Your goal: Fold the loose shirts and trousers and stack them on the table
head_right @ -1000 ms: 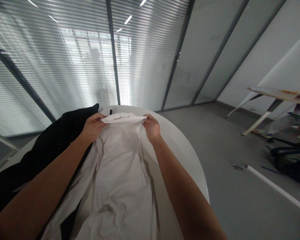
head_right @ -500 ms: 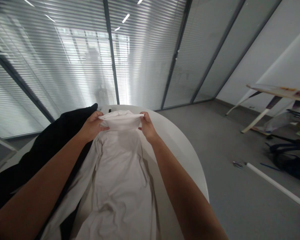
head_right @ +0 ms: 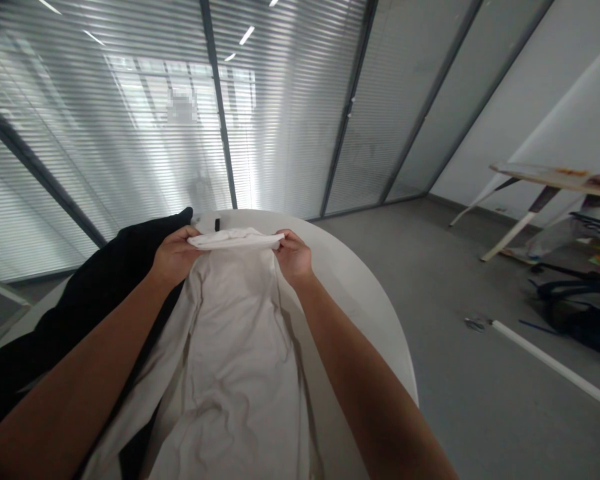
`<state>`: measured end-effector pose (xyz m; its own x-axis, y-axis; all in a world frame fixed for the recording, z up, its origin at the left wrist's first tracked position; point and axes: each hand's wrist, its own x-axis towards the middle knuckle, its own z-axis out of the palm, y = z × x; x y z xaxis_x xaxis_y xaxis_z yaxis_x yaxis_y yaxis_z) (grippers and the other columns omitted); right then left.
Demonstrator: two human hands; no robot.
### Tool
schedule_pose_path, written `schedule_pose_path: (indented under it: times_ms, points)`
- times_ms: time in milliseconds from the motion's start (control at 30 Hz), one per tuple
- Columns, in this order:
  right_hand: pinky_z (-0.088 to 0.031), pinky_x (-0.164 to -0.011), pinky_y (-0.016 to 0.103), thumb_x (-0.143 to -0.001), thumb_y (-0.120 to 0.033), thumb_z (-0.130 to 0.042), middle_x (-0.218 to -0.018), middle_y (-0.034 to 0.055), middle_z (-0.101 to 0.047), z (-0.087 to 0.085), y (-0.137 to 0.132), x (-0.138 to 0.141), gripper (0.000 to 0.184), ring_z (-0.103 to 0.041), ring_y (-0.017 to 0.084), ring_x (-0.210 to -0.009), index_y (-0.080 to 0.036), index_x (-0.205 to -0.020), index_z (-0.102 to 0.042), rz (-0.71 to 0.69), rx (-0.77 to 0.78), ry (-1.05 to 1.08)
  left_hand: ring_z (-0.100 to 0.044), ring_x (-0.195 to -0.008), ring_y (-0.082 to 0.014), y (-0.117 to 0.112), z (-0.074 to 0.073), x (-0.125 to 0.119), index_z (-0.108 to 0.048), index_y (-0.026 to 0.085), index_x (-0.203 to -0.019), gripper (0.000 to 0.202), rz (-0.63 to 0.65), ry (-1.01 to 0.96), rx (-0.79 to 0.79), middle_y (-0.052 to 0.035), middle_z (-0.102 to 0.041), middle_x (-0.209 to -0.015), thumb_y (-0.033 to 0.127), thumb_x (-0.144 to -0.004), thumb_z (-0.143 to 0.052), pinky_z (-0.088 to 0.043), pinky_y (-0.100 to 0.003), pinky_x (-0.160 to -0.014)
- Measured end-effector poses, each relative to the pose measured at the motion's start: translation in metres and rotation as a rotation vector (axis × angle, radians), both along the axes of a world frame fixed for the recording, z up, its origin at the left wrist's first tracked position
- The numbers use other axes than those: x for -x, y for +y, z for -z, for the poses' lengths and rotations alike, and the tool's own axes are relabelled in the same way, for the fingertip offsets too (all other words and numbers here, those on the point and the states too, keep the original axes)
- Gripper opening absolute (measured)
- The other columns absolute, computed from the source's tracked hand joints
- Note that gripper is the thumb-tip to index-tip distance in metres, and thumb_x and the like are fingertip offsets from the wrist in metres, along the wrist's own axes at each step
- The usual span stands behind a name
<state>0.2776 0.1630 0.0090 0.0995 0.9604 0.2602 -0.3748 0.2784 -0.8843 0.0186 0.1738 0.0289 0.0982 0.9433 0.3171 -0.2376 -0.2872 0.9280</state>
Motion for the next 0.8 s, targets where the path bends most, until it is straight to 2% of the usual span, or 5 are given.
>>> schedule_pose_path:
  times_ms: [133, 300, 433, 633, 800]
  points:
    - [-0.046, -0.089, 0.045, -0.060, -0.024, -0.050, -0.071, 0.0044, -0.060, 0.008, 0.001, 0.000, 0.008, -0.061, 0.023, -0.081, -0.021, -0.063, -0.057, -0.042, -0.015, 0.014, -0.060, -0.078, -0.0194, 0.001, 0.005, 0.007, -0.058, 0.019, -0.057, 0.009, 0.002, 0.107, -0.059, -0.0012, -0.061, -0.068, 0.011, -0.051, -0.059, -0.046, -0.029, -0.072]
    - [-0.047, -0.090, 0.052, -0.054, -0.020, -0.051, -0.050, 0.0005, -0.047, 0.022, 0.005, 0.002, 0.024, -0.053, 0.018, -0.060, -0.023, -0.034, -0.038, 0.043, -0.117, -0.010, -0.063, -0.081, -0.0244, 0.003, 0.009, 0.013, -0.054, 0.018, -0.047, 0.007, 0.193, 0.254, -0.052, -0.0060, -0.065, -0.066, 0.013, -0.049, -0.049, -0.046, -0.034, -0.077]
    - [-0.047, -0.091, 0.051, -0.055, -0.021, -0.051, -0.046, -0.0007, -0.049, 0.028, 0.006, 0.000, 0.026, -0.052, 0.016, -0.055, -0.024, -0.031, -0.041, -0.058, -0.156, -0.167, -0.063, -0.080, -0.0252, 0.004, 0.012, 0.016, -0.054, 0.018, -0.045, 0.010, 0.274, 0.384, -0.069, -0.0088, -0.067, -0.067, 0.016, -0.050, -0.045, -0.046, -0.034, -0.075]
    - [-0.047, -0.089, 0.037, -0.065, -0.021, -0.044, -0.066, 0.0043, -0.068, 0.010, 0.006, 0.005, 0.027, -0.064, 0.021, -0.087, -0.022, -0.042, -0.058, 0.082, -0.067, -0.465, -0.062, -0.079, -0.0231, 0.009, 0.004, 0.012, -0.060, 0.019, -0.056, 0.019, -0.056, 0.733, -0.170, -0.0084, -0.067, -0.076, 0.023, -0.070, -0.049, -0.046, -0.034, -0.077]
    - [-0.039, -0.100, 0.034, -0.089, -0.028, -0.032, -0.107, 0.0046, -0.070, 0.005, 0.004, 0.023, 0.042, -0.060, 0.019, -0.107, -0.022, -0.095, -0.073, 0.080, -0.143, -0.960, -0.057, -0.098, -0.0297, 0.003, -0.005, -0.007, -0.069, 0.021, -0.080, 0.018, -0.373, 1.065, -0.256, -0.0102, -0.066, -0.093, 0.030, -0.078, -0.053, -0.039, -0.044, -0.094]
